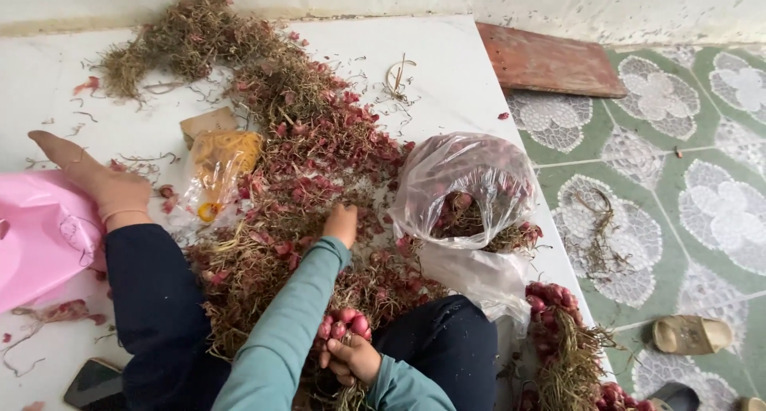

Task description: Detaching shallots from dried stalks and sorting them into a plastic bag

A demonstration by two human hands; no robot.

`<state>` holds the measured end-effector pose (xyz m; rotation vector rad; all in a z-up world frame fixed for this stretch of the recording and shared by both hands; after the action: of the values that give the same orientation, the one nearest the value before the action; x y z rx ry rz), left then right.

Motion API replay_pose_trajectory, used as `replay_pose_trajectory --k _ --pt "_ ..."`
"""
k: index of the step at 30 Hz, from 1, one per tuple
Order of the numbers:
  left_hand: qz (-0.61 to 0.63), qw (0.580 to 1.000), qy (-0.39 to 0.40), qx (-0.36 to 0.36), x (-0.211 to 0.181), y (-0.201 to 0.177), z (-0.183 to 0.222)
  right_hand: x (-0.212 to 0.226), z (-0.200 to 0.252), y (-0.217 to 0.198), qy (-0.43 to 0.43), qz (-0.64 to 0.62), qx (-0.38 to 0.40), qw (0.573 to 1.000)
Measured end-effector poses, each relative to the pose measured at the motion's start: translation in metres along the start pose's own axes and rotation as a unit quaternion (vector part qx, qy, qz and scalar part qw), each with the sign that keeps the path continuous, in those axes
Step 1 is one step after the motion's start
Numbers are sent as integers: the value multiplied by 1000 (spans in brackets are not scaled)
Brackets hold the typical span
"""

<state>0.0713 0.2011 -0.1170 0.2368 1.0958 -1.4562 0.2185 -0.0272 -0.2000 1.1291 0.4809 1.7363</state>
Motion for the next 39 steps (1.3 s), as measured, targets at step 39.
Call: replay_pose_trajectory --k 39 --pt "411 863 279 92 -2 -151 126 5 -30 -36 -120 81 -49 988"
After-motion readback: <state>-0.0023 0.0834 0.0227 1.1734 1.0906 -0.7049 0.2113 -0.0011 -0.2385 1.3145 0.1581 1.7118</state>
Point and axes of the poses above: each hand's wrist, its own z-axis away from the middle knuckle, its own y-axis out of the palm, x = y × z, the point moved 9 cm from there along -z, towards the middle knuckle, and after that the axes turned 2 degrees about y, right-handed, at the moved point
